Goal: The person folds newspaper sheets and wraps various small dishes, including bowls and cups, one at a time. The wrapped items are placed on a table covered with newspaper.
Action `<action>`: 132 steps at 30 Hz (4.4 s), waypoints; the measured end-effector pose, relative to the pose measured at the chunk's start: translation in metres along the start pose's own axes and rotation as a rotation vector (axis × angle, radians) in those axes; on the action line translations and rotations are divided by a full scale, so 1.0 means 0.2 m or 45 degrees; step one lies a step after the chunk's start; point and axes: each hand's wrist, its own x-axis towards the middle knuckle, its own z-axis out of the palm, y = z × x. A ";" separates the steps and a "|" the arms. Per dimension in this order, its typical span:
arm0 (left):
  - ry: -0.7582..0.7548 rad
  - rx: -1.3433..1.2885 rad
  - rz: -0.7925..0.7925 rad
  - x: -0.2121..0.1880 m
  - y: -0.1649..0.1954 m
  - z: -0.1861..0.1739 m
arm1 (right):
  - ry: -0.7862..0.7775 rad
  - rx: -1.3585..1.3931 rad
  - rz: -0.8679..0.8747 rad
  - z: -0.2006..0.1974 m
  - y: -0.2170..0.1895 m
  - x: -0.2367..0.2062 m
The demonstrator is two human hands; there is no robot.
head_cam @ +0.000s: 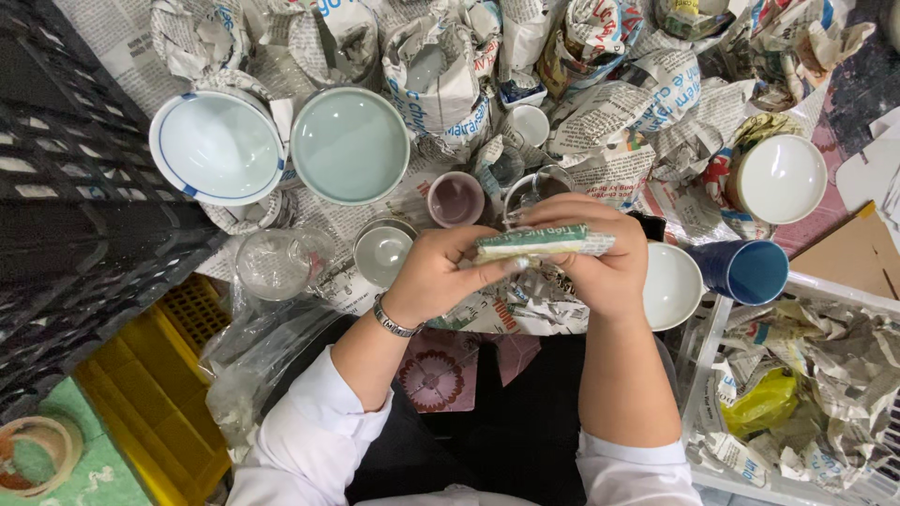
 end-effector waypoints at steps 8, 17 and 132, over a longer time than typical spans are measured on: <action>0.036 0.098 0.010 -0.01 0.01 0.00 | -0.094 -0.004 -0.056 0.02 -0.01 0.00; 0.362 -0.242 0.136 -0.09 -0.08 -0.02 | 0.372 -0.031 0.093 0.07 0.07 -0.17; -0.925 1.522 -0.440 -0.42 -0.33 0.39 | -0.525 -0.932 0.481 0.38 0.08 -0.29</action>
